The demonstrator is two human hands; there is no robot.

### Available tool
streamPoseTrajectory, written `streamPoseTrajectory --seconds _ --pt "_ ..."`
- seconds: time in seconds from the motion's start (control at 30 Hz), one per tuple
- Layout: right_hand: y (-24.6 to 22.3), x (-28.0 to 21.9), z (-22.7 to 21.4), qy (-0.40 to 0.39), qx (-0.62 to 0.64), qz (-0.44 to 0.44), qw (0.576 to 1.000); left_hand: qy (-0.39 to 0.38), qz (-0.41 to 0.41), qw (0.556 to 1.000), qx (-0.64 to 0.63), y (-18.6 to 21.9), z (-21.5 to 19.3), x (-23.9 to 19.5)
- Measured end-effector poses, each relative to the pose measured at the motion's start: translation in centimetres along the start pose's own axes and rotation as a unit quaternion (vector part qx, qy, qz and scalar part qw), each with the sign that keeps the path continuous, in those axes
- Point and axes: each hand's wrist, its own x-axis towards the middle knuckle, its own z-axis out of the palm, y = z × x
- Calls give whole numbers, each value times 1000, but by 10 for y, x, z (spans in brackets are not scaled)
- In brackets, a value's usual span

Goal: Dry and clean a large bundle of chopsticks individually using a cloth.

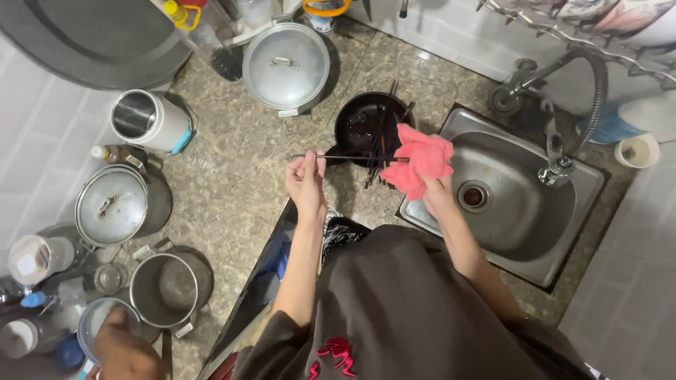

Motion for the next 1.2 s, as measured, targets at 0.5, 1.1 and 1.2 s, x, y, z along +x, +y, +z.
streamPoseTrajectory --seconds 0.5,1.1,1.2 --pt "27 -24 42 23 -307 50 950 -144 -93 966 195 -28 47 -60" --pt "48 -38 10 -22 420 392 818 -244 -255 925 142 -33 28 -31" --pt "38 -40 23 -56 446 413 792 -289 -302 904 92 -22 27 -28"
